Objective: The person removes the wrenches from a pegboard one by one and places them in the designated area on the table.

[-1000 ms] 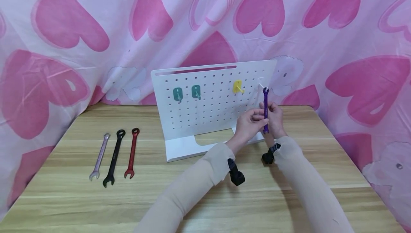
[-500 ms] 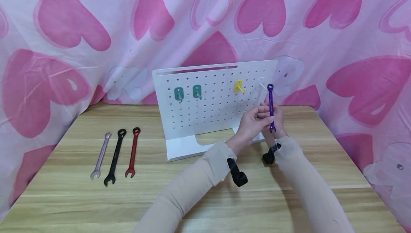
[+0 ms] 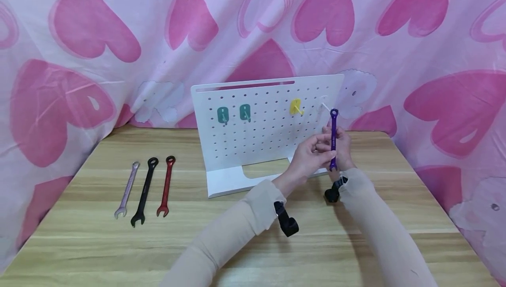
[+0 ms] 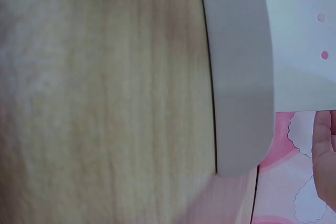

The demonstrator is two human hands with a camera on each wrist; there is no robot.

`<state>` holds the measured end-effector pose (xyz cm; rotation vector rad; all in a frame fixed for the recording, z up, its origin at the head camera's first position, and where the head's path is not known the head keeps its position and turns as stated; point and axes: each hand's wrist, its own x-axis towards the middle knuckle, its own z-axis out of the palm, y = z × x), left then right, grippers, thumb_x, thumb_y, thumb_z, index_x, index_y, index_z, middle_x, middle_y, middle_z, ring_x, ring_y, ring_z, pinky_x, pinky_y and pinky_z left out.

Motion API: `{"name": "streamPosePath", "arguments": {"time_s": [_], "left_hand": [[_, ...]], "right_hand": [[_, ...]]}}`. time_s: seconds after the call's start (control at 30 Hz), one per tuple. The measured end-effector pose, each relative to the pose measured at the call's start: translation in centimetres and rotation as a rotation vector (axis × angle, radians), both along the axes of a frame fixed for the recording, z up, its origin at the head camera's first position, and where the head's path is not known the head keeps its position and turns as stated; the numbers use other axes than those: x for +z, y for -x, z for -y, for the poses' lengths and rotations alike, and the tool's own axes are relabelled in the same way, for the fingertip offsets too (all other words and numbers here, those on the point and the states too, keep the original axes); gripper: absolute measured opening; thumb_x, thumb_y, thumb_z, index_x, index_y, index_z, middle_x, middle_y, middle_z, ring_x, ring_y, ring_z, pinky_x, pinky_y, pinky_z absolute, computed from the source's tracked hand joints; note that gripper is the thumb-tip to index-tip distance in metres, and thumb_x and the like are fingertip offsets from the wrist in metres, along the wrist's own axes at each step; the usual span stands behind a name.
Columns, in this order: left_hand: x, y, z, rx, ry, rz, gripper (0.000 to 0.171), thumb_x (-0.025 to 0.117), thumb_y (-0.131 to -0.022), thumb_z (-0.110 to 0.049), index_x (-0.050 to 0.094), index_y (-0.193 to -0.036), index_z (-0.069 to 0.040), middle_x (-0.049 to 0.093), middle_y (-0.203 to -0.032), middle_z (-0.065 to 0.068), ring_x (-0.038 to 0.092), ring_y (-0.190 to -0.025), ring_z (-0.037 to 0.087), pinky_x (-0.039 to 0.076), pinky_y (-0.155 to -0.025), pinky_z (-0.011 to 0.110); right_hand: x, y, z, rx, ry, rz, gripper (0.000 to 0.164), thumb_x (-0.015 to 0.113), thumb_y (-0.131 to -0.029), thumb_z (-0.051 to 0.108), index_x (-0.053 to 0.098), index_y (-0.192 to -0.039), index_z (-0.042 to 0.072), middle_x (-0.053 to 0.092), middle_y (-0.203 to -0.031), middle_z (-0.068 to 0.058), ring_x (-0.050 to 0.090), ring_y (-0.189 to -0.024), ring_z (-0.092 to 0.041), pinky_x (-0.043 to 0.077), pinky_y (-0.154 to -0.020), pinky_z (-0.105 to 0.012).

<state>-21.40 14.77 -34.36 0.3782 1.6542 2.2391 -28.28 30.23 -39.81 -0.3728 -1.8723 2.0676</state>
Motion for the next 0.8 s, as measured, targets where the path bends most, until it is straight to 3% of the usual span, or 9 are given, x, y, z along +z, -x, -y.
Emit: {"name": "streamPosePath", "arguments": {"time_s": [0.2, 0.43, 0.6, 0.8], "left_hand": [[-0.4, -0.5, 1.2, -0.003, 0.016, 0.027, 0.037, 0.066, -0.083, 0.005, 0.062, -0.116, -0.012, 0.062, -0.084, 0.000, 0.061, -0.072, 0.009, 0.058, -0.069, 0.028], [-1.4, -0.9, 2.8, -0.016, 0.060, 0.028, 0.036, 0.065, -0.083, 0.005, 0.061, -0.116, -0.010, 0.063, -0.087, 0.004, 0.062, -0.071, 0.009, 0.058, -0.070, 0.029], [-2.1, -1.1, 3.8, -0.014, 0.131, 0.009, 0.035, 0.066, -0.084, 0.001, 0.060, -0.116, -0.012, 0.064, -0.088, 0.005, 0.064, -0.073, 0.010, 0.058, -0.071, 0.029], [-2.8, -1.5, 5.1, 0.014, 0.176, 0.046, 0.034, 0.067, -0.084, -0.001, 0.061, -0.113, -0.016, 0.065, -0.088, 0.004, 0.065, -0.075, 0.013, 0.058, -0.071, 0.031]], "right_hand": [[0.0, 0.2, 0.0, -0.010, 0.000, 0.103, 0.029, 0.069, -0.082, 0.037, 0.059, -0.093, 0.012, 0.055, -0.083, 0.004, 0.049, -0.075, -0.008, 0.041, -0.054, -0.015], [-0.7, 0.8, -0.3, 0.006, -0.020, 0.011, 0.011, 0.061, -0.091, 0.021, 0.058, -0.085, 0.013, 0.057, -0.083, 0.005, 0.053, -0.078, -0.008, 0.047, -0.067, -0.016], [-1.0, 1.1, -0.4, 0.016, -0.042, -0.037, 0.010, 0.063, -0.091, 0.019, 0.060, -0.084, 0.012, 0.060, -0.085, 0.002, 0.057, -0.082, -0.011, 0.053, -0.071, -0.017], [-1.0, 1.0, -0.4, 0.032, -0.057, -0.034, 0.012, 0.062, -0.090, 0.021, 0.059, -0.088, 0.010, 0.062, -0.090, 0.004, 0.059, -0.084, -0.008, 0.055, -0.079, -0.021]]}}
